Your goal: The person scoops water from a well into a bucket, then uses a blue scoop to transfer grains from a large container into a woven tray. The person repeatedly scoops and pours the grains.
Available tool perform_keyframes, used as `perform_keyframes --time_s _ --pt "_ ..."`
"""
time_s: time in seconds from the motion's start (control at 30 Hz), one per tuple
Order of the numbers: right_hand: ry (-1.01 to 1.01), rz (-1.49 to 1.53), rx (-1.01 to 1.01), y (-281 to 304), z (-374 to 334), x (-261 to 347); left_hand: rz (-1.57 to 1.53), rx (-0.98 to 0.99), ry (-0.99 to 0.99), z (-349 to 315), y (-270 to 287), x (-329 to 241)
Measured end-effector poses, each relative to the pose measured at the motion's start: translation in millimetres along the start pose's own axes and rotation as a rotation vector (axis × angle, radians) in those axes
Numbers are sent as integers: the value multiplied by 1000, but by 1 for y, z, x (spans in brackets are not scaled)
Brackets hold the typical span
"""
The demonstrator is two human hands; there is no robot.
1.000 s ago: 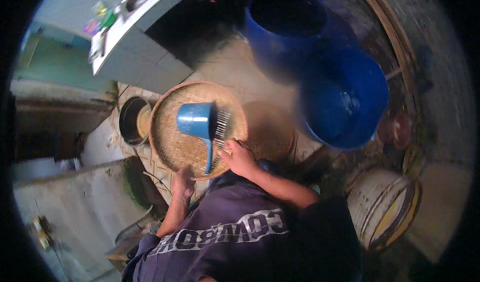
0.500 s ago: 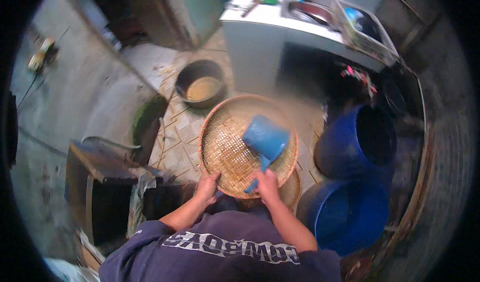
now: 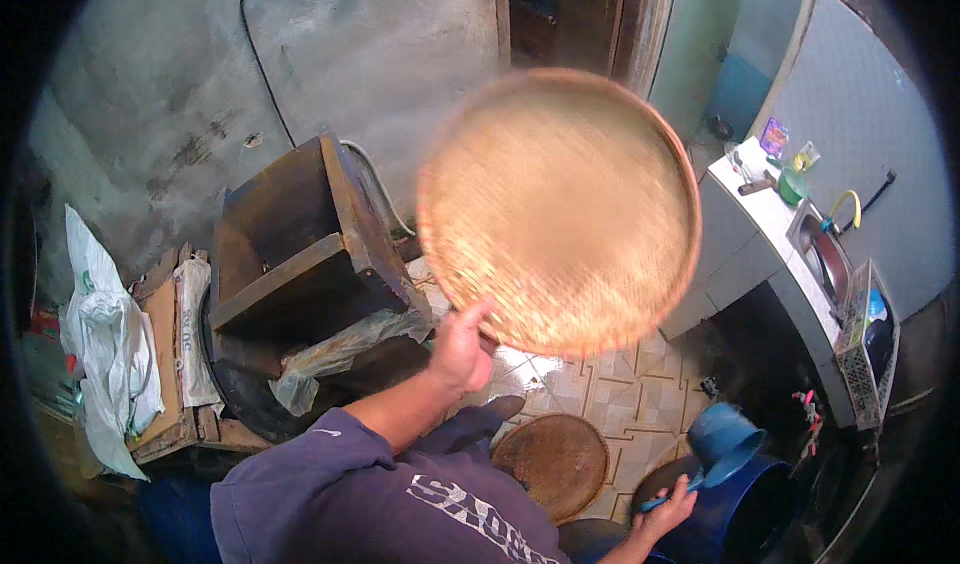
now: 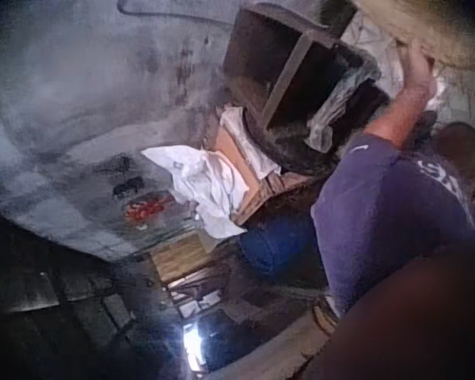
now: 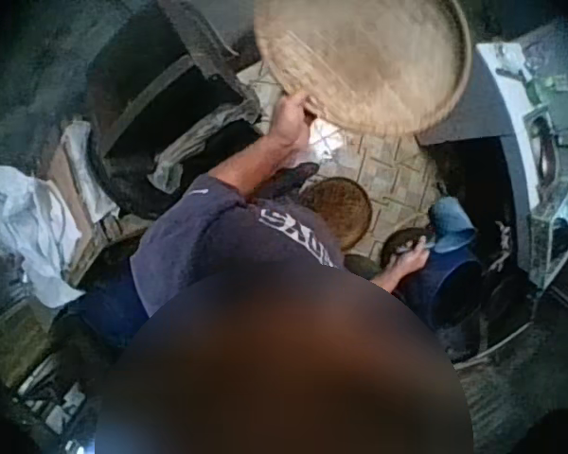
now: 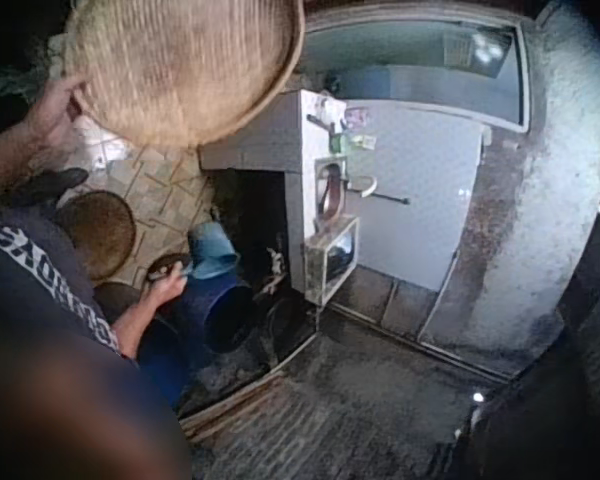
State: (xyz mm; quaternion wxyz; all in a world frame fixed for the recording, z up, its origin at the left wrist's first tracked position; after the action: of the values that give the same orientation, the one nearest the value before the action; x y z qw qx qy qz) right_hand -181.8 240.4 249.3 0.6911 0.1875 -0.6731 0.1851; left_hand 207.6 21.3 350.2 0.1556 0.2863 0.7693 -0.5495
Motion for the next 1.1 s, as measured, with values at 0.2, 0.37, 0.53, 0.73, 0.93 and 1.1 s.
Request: perform_keyframes --time_s 0.2,0.37,0.53,0.73,0.93,1.1 --pt "-207 38 6 8 -26 -76 -261 -63 -409 -14 -3 -120" --pt "-276 94 50 2 -51 -118 -229 -45 -654 -20 65 -213" --pt "-355 109 -20 16 -74 -116 -247 -238 -806 -21 119 -257" --pt "-354 90 -174 56 -104 -129 -69 -308 -857 35 171 -303" --pt "-554 271 -432 96 -183 -157 57 -363 -661 33 2 -156" --pt "-602 280 -730 123 -278 -150 329 -68 -438 114 -56 -72"
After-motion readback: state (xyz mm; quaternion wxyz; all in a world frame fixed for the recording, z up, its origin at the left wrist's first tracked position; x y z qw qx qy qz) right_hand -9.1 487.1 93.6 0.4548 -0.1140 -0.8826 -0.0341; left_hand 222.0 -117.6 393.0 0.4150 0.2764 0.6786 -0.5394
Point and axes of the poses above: each hand's wrist, its own z-axis towards the middle knuckle, its own y-axis out of the back of the hand, x = y × z, the point moved 7 cm from there along z, towards the middle knuckle, and after that the axes turned 13 degrees about y, right-handed, at the moved point
